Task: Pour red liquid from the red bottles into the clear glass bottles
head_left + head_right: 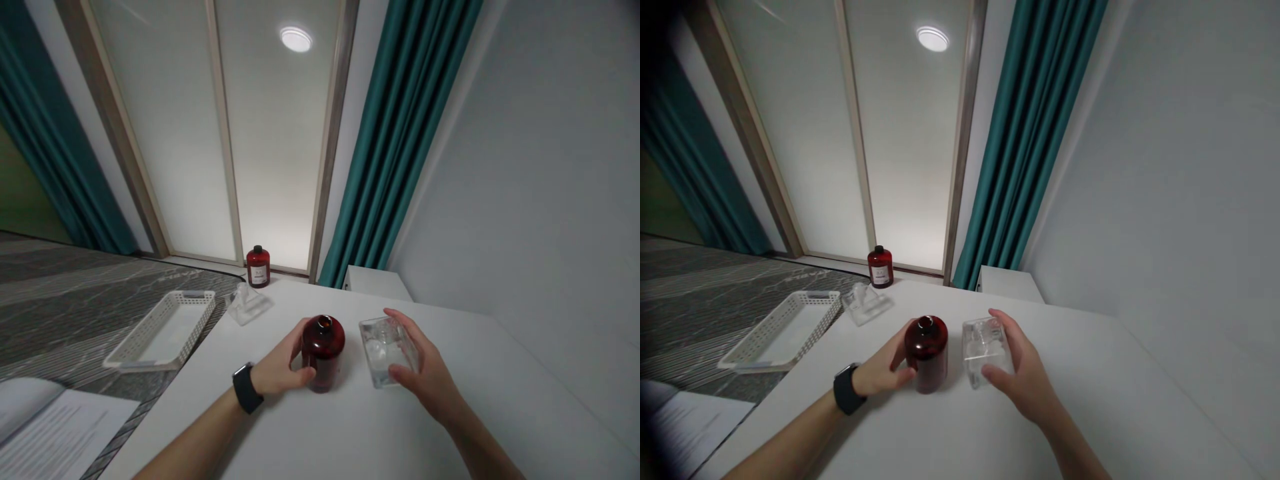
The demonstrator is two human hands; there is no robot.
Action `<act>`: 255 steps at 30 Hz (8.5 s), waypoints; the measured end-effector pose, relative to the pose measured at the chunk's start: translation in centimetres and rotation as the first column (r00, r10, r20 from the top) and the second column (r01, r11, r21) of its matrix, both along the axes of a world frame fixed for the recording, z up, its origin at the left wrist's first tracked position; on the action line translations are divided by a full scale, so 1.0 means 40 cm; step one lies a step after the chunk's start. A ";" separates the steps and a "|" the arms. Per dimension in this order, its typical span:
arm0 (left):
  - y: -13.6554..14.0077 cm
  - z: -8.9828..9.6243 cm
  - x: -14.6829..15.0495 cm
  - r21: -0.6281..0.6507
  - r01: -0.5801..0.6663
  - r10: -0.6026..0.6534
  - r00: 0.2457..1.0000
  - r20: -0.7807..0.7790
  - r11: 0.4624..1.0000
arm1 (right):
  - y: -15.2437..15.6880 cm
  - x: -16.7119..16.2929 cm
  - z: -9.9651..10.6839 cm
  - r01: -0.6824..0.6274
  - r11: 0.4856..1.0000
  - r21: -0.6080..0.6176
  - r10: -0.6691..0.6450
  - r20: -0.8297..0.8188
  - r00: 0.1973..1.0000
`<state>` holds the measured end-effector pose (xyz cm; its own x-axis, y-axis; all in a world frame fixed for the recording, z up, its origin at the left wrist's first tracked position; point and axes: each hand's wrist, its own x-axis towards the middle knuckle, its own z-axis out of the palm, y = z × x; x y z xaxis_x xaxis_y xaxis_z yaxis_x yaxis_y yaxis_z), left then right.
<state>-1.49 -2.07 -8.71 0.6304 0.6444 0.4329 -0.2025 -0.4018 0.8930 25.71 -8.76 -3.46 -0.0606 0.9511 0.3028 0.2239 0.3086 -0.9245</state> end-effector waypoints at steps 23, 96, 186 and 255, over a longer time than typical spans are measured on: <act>-0.028 0.010 0.040 -0.044 -0.193 0.193 0.981 -0.009 0.980 | -0.067 -0.127 -0.110 -0.127 0.992 0.016 0.128 -0.151 0.980; -0.034 -0.002 0.041 0.530 -0.207 0.405 0.867 -0.291 0.823 | -0.003 0.026 0.048 -0.116 0.974 0.195 -0.048 0.676 0.735; -0.034 -0.010 0.040 0.446 -0.218 0.355 0.900 -0.253 0.868 | 0.019 -0.003 0.118 -0.197 0.955 0.221 -0.041 0.759 0.650; -0.042 0.005 0.043 0.472 -0.215 0.383 0.875 -0.295 0.855 | 0.033 0.014 0.153 -0.313 0.928 0.202 0.016 0.818 0.575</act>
<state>0.21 -3.77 -8.52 0.6005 0.6411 0.4780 0.2956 -0.7333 0.6123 26.28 -7.44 2.66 -0.5611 0.7694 0.3053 0.7314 0.6336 -0.2523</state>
